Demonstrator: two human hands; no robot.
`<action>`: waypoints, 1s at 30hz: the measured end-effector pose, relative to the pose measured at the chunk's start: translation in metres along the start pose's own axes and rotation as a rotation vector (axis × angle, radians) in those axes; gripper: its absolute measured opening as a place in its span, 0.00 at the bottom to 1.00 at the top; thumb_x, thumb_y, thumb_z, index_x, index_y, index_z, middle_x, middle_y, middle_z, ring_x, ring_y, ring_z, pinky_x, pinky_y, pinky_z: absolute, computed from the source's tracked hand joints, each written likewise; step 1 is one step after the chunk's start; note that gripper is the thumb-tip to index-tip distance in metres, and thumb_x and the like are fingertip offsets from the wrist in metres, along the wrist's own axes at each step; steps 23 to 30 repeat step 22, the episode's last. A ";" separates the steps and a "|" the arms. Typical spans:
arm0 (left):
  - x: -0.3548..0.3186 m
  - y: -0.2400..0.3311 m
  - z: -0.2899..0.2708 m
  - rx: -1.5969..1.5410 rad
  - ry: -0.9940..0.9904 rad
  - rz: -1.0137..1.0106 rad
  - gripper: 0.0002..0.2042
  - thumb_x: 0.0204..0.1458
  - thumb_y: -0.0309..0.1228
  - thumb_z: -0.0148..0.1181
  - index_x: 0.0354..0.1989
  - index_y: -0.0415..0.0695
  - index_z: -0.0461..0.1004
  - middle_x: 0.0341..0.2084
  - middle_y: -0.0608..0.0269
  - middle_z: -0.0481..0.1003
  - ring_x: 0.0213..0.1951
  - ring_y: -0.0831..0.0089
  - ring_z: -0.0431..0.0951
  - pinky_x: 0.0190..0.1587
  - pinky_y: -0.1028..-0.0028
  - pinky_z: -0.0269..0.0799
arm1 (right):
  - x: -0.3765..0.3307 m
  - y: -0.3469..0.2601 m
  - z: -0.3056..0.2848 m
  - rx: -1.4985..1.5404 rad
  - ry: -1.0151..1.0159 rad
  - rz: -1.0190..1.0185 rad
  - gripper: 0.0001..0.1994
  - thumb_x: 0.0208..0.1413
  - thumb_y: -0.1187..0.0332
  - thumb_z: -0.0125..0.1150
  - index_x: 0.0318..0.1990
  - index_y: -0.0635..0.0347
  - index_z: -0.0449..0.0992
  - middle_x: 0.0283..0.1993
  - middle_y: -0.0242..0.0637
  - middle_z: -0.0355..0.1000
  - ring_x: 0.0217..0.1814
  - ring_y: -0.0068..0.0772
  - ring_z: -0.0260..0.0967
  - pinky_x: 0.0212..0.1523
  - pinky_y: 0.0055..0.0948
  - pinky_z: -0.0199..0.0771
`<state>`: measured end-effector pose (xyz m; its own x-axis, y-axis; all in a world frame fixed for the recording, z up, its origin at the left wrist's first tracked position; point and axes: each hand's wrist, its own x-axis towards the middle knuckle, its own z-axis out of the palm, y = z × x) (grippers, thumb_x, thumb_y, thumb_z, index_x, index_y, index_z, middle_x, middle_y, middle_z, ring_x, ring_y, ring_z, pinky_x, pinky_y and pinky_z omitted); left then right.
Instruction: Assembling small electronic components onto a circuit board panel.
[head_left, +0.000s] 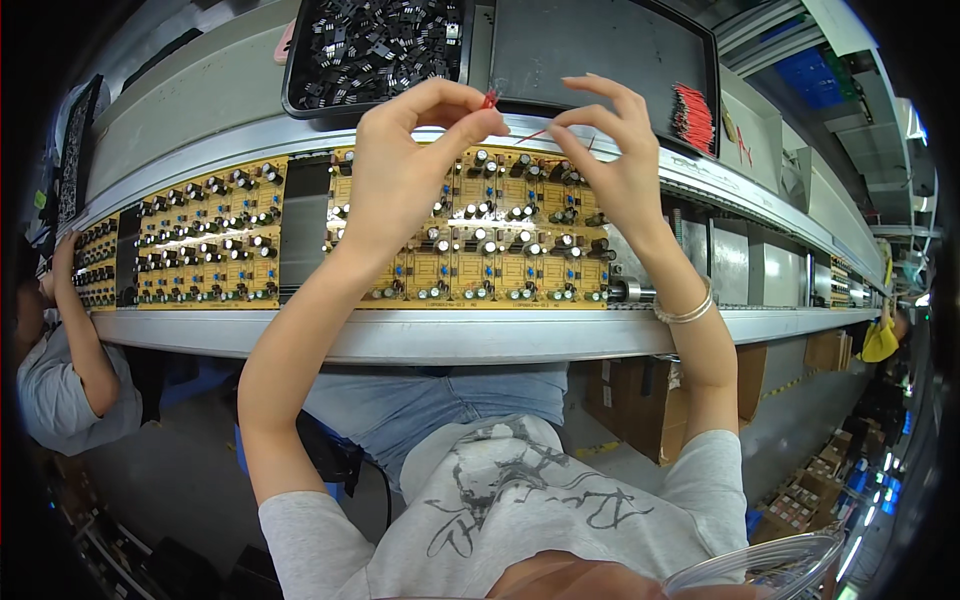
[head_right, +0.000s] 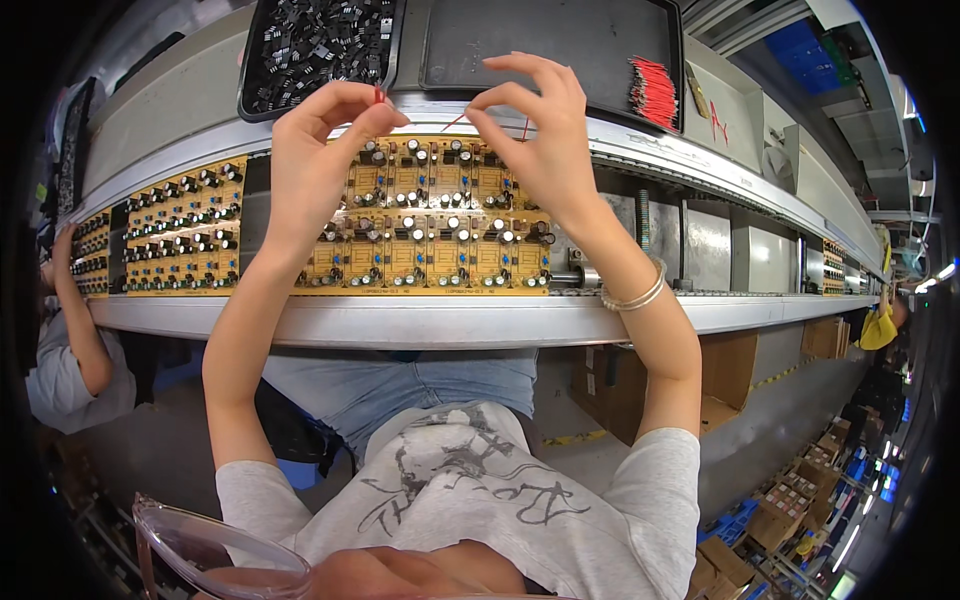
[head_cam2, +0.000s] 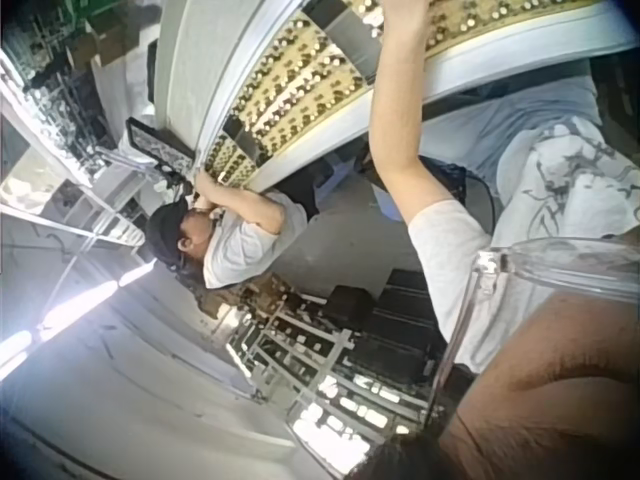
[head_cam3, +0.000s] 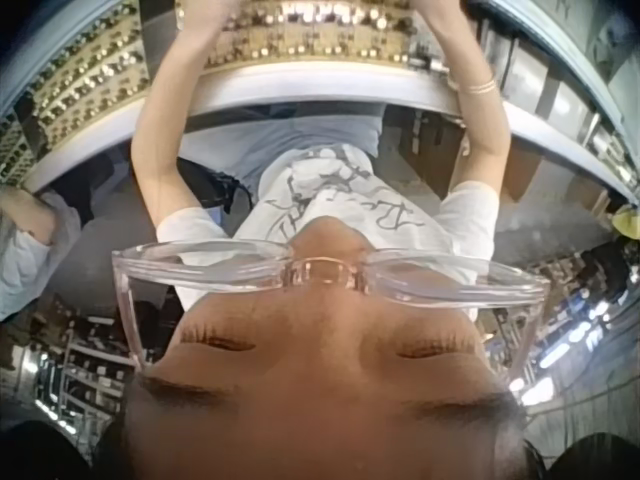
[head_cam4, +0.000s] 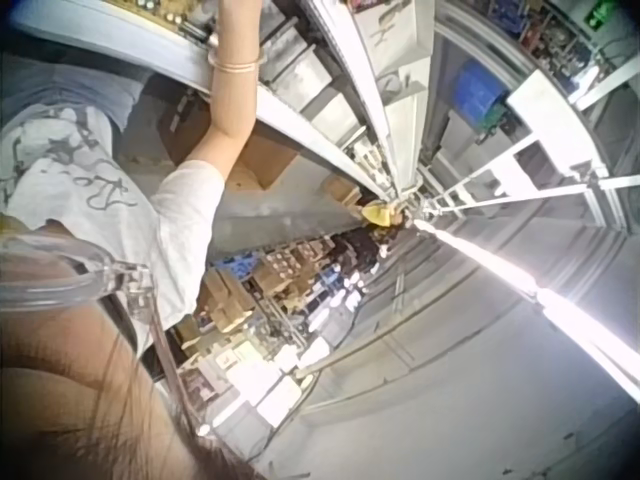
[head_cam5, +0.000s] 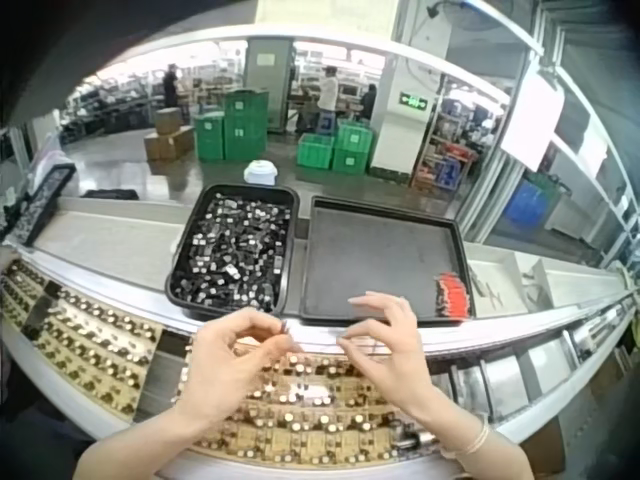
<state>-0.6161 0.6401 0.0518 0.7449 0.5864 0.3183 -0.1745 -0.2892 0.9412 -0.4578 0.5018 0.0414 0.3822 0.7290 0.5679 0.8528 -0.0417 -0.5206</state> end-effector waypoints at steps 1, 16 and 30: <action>0.000 -0.001 -0.001 0.000 0.013 0.023 0.06 0.50 0.28 0.60 0.31 0.38 0.76 0.24 0.65 0.79 0.30 0.80 0.77 0.37 0.79 0.70 | 0.000 0.002 0.004 -0.097 -0.032 -0.051 0.03 0.45 0.67 0.65 0.27 0.52 0.78 0.50 0.32 0.69 0.60 0.40 0.58 0.61 0.44 0.51; -0.002 0.000 -0.004 -0.012 -0.010 0.009 0.07 0.49 0.29 0.61 0.31 0.39 0.77 0.23 0.65 0.78 0.28 0.82 0.75 0.34 0.80 0.69 | -0.002 0.004 0.014 -0.247 -0.092 -0.102 0.03 0.44 0.65 0.65 0.26 0.49 0.77 0.52 0.31 0.67 0.63 0.42 0.55 0.63 0.60 0.41; -0.001 0.003 -0.006 -0.014 -0.016 -0.006 0.07 0.49 0.30 0.61 0.31 0.39 0.77 0.23 0.65 0.78 0.28 0.82 0.76 0.34 0.81 0.69 | -0.003 0.004 0.014 -0.286 -0.088 -0.074 0.03 0.44 0.65 0.65 0.26 0.48 0.77 0.53 0.31 0.67 0.63 0.42 0.54 0.63 0.63 0.40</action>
